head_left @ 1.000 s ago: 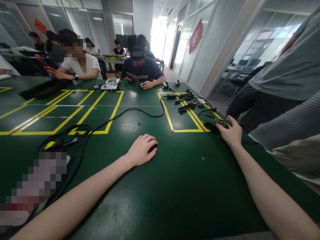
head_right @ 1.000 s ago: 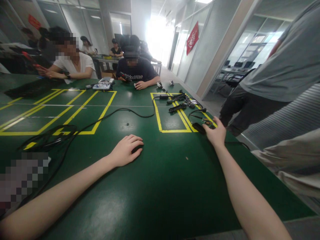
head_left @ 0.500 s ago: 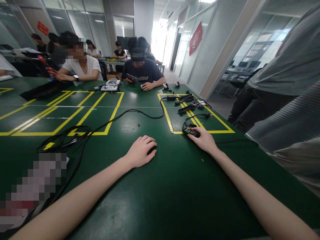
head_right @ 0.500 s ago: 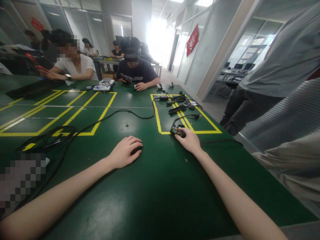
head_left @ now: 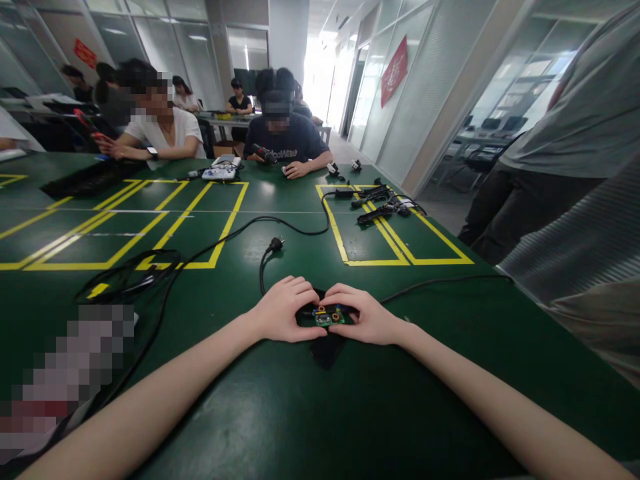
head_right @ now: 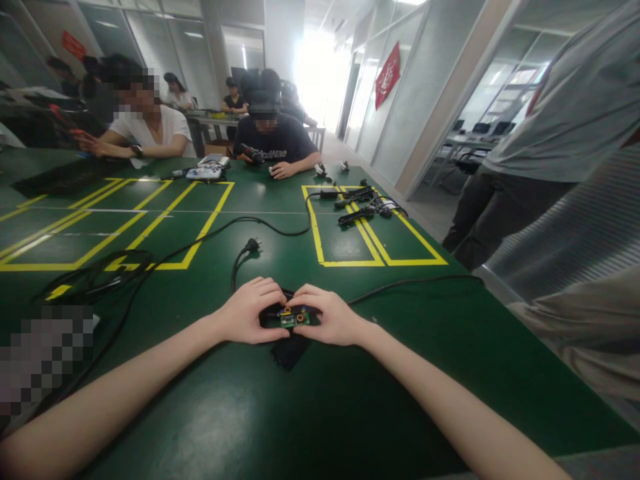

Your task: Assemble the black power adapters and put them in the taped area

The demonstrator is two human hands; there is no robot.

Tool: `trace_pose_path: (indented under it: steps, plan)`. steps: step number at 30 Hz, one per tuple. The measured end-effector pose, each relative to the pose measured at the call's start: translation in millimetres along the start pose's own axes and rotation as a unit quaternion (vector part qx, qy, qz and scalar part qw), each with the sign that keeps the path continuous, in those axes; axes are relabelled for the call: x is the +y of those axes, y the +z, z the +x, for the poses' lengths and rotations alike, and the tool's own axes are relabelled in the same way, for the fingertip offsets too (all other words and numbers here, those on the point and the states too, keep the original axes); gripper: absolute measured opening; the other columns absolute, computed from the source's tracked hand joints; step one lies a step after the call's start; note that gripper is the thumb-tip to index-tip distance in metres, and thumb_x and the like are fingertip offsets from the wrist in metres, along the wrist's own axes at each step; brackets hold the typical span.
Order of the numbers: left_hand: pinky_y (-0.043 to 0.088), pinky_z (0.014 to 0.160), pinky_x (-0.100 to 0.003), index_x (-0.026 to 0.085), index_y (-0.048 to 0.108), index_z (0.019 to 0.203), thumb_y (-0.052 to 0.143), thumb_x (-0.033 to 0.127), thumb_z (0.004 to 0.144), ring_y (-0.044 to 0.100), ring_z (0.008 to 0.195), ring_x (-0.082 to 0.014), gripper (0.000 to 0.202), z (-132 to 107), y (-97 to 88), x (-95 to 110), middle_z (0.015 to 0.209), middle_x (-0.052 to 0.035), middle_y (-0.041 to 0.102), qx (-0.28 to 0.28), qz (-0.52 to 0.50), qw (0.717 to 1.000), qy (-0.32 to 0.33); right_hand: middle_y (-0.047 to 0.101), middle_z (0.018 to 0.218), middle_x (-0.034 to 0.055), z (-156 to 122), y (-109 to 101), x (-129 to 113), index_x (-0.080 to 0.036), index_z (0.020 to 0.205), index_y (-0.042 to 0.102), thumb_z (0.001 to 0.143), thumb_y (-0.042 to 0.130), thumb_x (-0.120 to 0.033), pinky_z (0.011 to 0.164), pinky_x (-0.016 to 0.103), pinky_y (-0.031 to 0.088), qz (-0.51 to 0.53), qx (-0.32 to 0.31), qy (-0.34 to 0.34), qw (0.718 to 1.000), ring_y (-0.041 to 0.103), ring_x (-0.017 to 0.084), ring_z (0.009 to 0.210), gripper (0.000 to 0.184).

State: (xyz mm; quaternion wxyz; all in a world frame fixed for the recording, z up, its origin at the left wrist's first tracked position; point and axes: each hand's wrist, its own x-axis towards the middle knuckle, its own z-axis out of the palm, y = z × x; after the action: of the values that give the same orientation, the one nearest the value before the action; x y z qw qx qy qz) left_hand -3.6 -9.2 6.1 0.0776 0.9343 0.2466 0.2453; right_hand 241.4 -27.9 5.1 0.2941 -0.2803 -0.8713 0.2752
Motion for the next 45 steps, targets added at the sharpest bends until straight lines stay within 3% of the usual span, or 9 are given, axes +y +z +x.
trace_pose_path:
  steps: [6,10,14,18,22,27,33,40,45]
  plan:
    - [0.054,0.092,-0.041,0.02,0.067,0.109,0.072,0.057,0.085,0.067,0.104,-0.027,0.044,1.2,2.1,-0.1,0.111,-0.01,0.074,0.012,-0.028,0.999,-0.033,0.064,0.106,0.0064,-0.8,-2.6,9.0,-0.021,0.11,0.069,0.084,0.078,-0.026,0.067,0.027,0.052,0.021,0.074,0.057,0.995,0.063,0.018,0.085,0.028]
    - [0.053,0.106,-0.048,0.02,0.061,0.131,0.073,0.061,0.083,0.063,0.123,-0.0319,0.064,-0.4,5.5,-2.5,0.128,-0.0145,0.071,0.018,-0.029,0.997,-0.065,0.065,0.104,0.0051,-0.9,-1.5,8.3,-0.021,0.112,0.069,0.085,0.077,-0.028,0.06,0.025,0.049,0.027,0.074,0.072,0.994,0.06,0.014,0.074,0.029]
    - [0.049,0.113,-0.052,0.019,0.055,0.141,0.073,0.064,0.082,0.055,0.139,-0.0336,0.076,-2.3,7.9,-5.4,0.144,-0.0184,0.062,0.009,-0.02,0.996,-0.089,0.068,0.105,0.0061,-0.3,0.4,7.6,-0.021,0.115,0.068,0.088,0.073,-0.028,0.066,0.028,0.054,0.002,0.075,0.088,0.993,0.065,0.017,0.079,0.028]
    - [0.048,0.115,-0.05,0.019,0.053,0.143,0.072,0.064,0.083,0.059,0.136,-0.0325,0.077,-1.9,6.4,-4.6,0.145,-0.0181,0.062,0.006,-0.028,0.997,-0.078,0.071,0.106,0.0085,1.0,0.7,9.8,-0.023,0.111,0.07,0.09,0.072,-0.03,0.087,0.042,0.057,-0.06,0.089,0.066,0.992,0.067,0.025,0.098,0.022]
    - [0.053,0.11,-0.047,0.019,0.059,0.134,0.073,0.051,0.087,0.064,0.129,-0.0303,0.059,-0.7,5.5,-3.1,0.138,-0.0159,0.067,0.013,-0.026,0.997,-0.066,0.066,0.12,0.0124,0.6,-0.8,10.4,-0.024,0.119,0.069,0.091,0.07,-0.031,0.102,0.05,0.052,-0.09,0.099,0.036,0.99,0.062,0.029,0.116,0.029]
    - [0.056,0.105,-0.045,0.02,0.068,0.099,0.065,0.033,0.094,0.065,0.125,-0.0277,0.014,0.1,6.6,-4.1,0.132,-0.0132,0.07,0.021,-0.014,0.998,-0.054,0.057,0.143,0.016,-2.7,0.4,12.6,-0.024,0.134,0.062,0.08,0.081,-0.033,0.114,0.055,0.043,-0.085,0.035,-0.004,0.996,0.053,0.033,0.135,0.057]
    - [0.056,0.104,-0.046,0.02,0.065,0.088,0.065,0.027,0.092,0.062,0.126,-0.0282,0.008,0.7,5.3,-4.2,0.13,-0.0134,0.069,0.028,-0.007,0.998,-0.052,0.057,0.145,0.0148,-3.0,3.9,14.8,-0.023,0.14,0.057,0.082,0.061,-0.01,0.115,0.054,0.045,-0.088,0.021,0.0,0.996,0.055,0.029,0.135,0.059]
    - [0.056,0.102,-0.045,0.021,0.067,0.082,0.07,0.024,0.088,0.063,0.119,-0.027,0.007,-0.5,3.0,-6.7,0.127,-0.0101,0.068,0.058,-0.062,0.993,-0.083,0.059,0.141,0.0145,-1.9,5.1,11.9,-0.023,0.141,0.057,0.08,0.055,-0.007,0.114,0.054,0.047,-0.092,0.028,0.01,0.995,0.056,0.029,0.133,0.063]
    - [0.057,0.094,-0.041,0.021,0.068,0.078,0.065,0.021,0.088,0.065,0.107,-0.0239,0.01,0.6,2.8,-8.0,0.112,-0.0074,0.069,0.07,-0.06,0.99,-0.106,0.06,0.14,0.0134,-1.1,6.8,13.0,-0.024,0.142,0.058,0.079,0.051,-0.005,0.114,0.055,0.047,-0.095,0.029,0.021,0.995,0.057,0.029,0.132,0.066]
